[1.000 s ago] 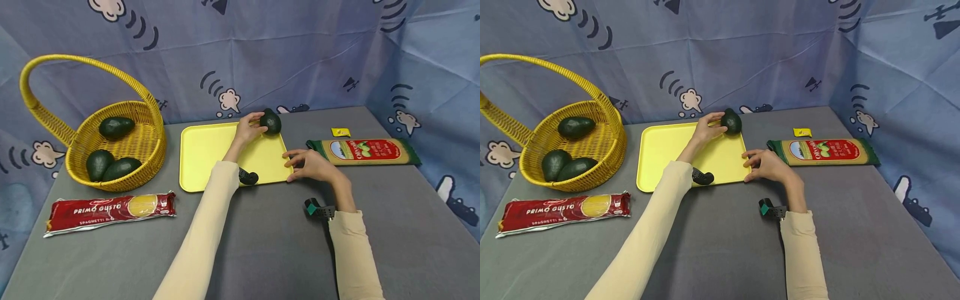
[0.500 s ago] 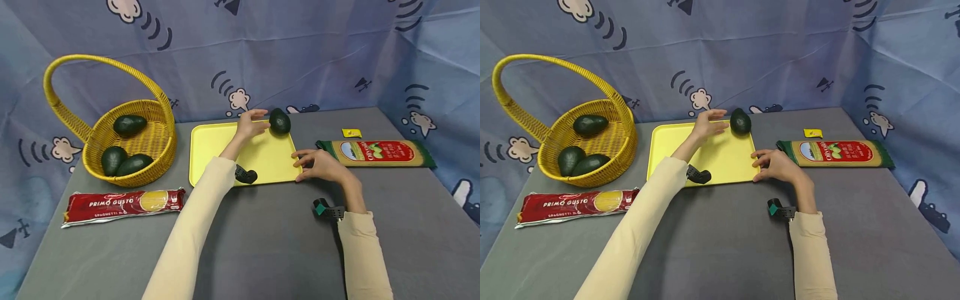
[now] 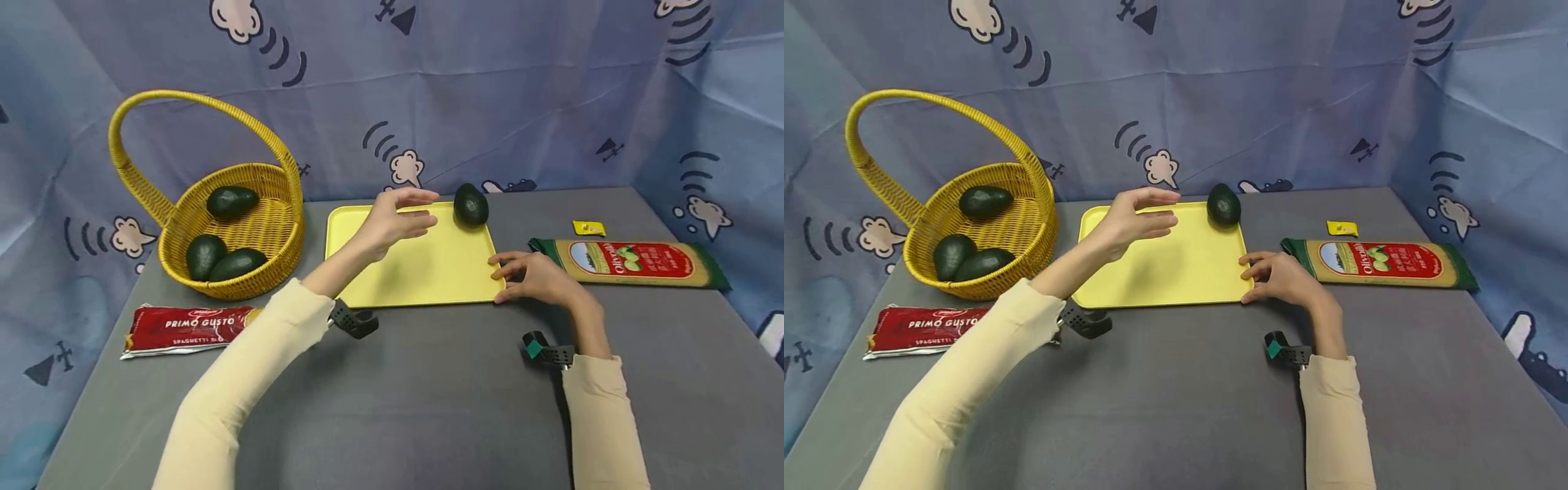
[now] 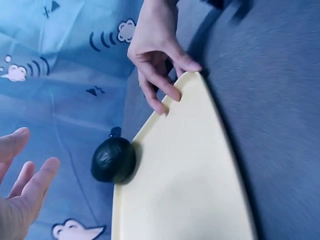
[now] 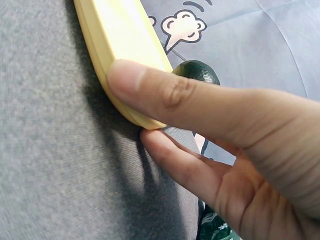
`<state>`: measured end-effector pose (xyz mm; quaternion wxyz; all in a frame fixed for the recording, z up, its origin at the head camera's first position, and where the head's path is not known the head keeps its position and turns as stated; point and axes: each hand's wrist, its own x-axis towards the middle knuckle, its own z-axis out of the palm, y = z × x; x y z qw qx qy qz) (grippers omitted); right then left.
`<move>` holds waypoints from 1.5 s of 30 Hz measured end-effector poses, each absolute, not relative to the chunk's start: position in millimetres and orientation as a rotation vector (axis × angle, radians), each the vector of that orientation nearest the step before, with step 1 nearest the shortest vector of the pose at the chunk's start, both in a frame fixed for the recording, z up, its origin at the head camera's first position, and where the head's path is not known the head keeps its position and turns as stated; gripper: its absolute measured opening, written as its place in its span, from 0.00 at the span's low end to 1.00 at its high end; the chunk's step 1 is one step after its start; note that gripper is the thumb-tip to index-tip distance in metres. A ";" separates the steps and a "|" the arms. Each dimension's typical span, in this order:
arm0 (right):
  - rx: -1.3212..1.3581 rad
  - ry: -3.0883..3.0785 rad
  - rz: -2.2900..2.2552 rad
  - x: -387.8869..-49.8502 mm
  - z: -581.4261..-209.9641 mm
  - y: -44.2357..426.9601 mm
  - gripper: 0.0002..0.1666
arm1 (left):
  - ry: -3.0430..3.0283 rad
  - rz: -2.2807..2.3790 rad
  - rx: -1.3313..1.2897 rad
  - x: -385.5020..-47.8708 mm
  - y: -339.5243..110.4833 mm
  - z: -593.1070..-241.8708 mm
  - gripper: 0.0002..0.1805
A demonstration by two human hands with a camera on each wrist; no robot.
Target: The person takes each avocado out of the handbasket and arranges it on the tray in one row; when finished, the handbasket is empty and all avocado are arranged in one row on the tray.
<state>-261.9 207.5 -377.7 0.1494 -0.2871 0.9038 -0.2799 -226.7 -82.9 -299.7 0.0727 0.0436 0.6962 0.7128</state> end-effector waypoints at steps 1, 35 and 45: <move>-0.824 2.599 -0.807 -262.0 -377.7 207.8 0.25 | 2.089 2.140 0.138 -220.5 -89.9 -298.2 0.21; -0.844 2.621 -0.811 -261.2 -379.9 229.0 0.25 | 2.450 1.740 -0.075 -180.7 -368.8 -300.2 0.20; -0.825 2.589 -0.854 -257.0 -386.8 228.6 0.25 | 2.529 1.619 -0.185 -228.4 -368.5 -295.9 0.29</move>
